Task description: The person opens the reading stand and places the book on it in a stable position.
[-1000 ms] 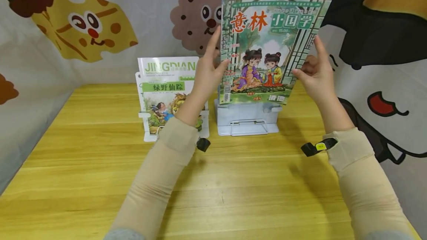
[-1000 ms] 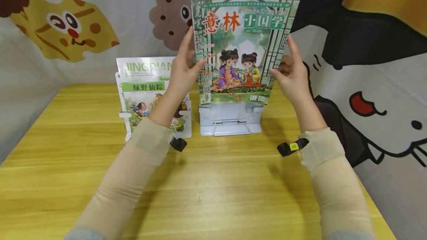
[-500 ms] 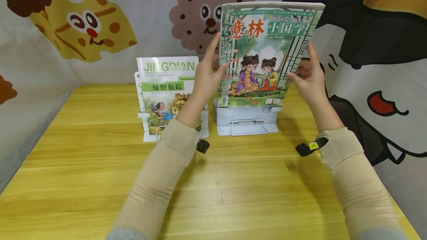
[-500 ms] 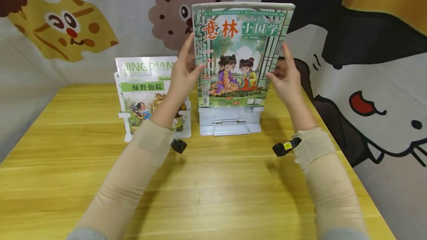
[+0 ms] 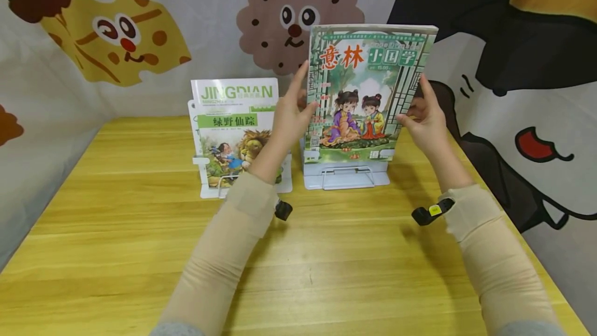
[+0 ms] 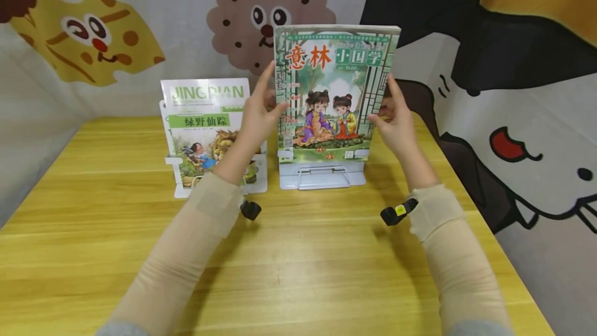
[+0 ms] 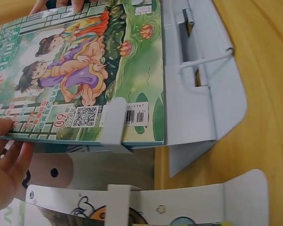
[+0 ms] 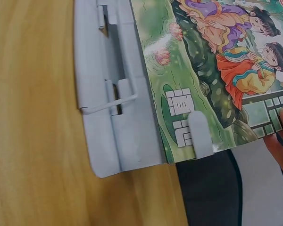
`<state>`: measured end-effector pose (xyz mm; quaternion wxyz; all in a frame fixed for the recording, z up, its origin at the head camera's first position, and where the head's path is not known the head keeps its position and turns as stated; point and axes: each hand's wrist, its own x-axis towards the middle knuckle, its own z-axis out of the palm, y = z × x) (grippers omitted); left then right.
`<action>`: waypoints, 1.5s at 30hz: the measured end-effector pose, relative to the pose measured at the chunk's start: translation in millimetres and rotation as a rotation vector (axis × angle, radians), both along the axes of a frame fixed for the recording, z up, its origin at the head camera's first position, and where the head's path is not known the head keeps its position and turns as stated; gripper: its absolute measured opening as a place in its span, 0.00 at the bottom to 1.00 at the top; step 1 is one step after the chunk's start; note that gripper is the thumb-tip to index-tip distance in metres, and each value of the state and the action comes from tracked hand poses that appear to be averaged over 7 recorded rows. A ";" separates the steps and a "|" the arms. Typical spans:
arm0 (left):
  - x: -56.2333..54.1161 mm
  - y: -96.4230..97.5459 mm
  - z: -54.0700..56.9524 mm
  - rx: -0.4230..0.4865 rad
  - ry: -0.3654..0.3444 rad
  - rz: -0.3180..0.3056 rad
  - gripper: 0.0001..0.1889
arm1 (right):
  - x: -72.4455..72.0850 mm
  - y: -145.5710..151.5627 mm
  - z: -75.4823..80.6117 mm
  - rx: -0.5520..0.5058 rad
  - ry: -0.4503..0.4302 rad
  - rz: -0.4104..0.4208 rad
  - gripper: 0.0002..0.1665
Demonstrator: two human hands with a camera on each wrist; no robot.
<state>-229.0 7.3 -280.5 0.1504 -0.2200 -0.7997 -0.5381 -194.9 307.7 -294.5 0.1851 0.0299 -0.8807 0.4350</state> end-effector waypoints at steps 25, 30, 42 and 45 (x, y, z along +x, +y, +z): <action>2.4 1.5 -27.6 -0.010 -0.048 0.047 0.45 | 3.0 1.0 -29.1 0.029 -0.061 0.083 0.58; 2.2 1.9 -29.4 -0.013 -0.051 0.055 0.45 | 1.9 0.7 -30.4 0.042 -0.069 0.088 0.58; 5.3 -2.7 -27.6 -0.131 -0.060 0.054 0.45 | 1.2 3.8 -22.6 0.121 -0.152 0.096 0.60; 7.7 -4.2 -24.0 -0.180 -0.076 0.048 0.46 | 1.8 4.4 -19.1 0.161 -0.150 0.090 0.59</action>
